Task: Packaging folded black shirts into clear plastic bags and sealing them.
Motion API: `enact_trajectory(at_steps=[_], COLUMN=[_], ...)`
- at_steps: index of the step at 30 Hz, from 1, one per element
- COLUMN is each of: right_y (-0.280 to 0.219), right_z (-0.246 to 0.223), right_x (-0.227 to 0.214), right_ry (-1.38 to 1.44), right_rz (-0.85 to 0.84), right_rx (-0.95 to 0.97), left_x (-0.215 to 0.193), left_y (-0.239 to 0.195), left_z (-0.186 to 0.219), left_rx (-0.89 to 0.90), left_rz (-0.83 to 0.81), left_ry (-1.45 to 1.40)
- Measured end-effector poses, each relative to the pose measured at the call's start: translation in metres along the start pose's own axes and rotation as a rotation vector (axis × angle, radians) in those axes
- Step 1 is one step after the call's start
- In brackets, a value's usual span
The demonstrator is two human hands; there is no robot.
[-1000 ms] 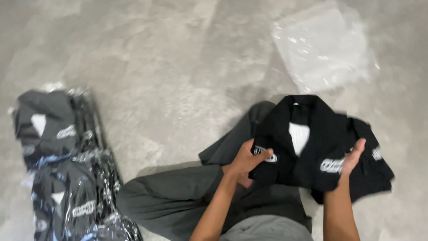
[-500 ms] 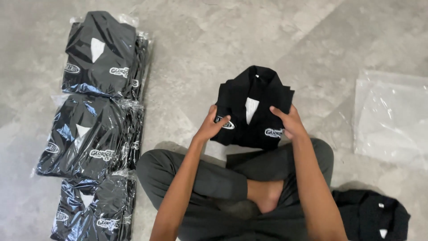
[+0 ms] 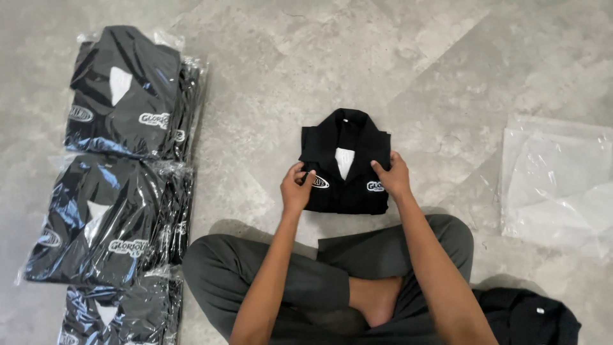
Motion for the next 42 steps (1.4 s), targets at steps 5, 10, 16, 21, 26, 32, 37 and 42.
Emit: enact_trajectory(at_steps=[5, 10, 16, 21, 26, 32, 37, 42], right_y=[0.007, 0.003, 0.001, -0.017, -0.043, -0.099, -0.1, -0.095], right_z=[0.012, 0.007, 0.03, 0.069, 0.144, 0.166, 0.193, 0.154], right_x=[-0.002, -0.005, -0.038, -0.133, -0.244, -0.304, -0.313, -0.321], right_ry=[-0.007, 0.027, -0.181, -0.276, -0.494, -0.653, -0.626, -0.443], right_rz=[-0.001, 0.052, 0.021, 0.161, 0.443, 0.23, 0.201, 0.399], right_rx=[0.012, -0.027, 0.006, -0.069, 0.04, 0.289, 0.29, 0.141], left_x=[0.003, -0.003, -0.013, 0.054, 0.196, 0.365, 0.41, 0.403], left_y=[0.024, 0.056, 0.016, -0.078, -0.146, -0.191, -0.216, -0.238], left_z=[-0.035, -0.069, 0.018, 0.114, 0.153, 0.125, 0.114, 0.112], left_rx=[-0.213, -0.253, 0.115, 0.569, 0.691, 0.497, 0.456, 0.427], left_rz=[-0.125, -0.096, 0.081, 0.23, -0.394, -1.016, -1.162, -1.209], left_ry=[-0.303, 0.118, 0.47, 0.432, 0.147, 0.368, 0.847, 0.708])
Point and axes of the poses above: each hand's wrist, its own y-axis towards the middle knuckle, its own x-axis out of the palm, z = x × y, the point moved 3 cm from there along y, towards the middle knuckle, and after that the axes turned 3 degrees about -x, right-handed, at the moved point
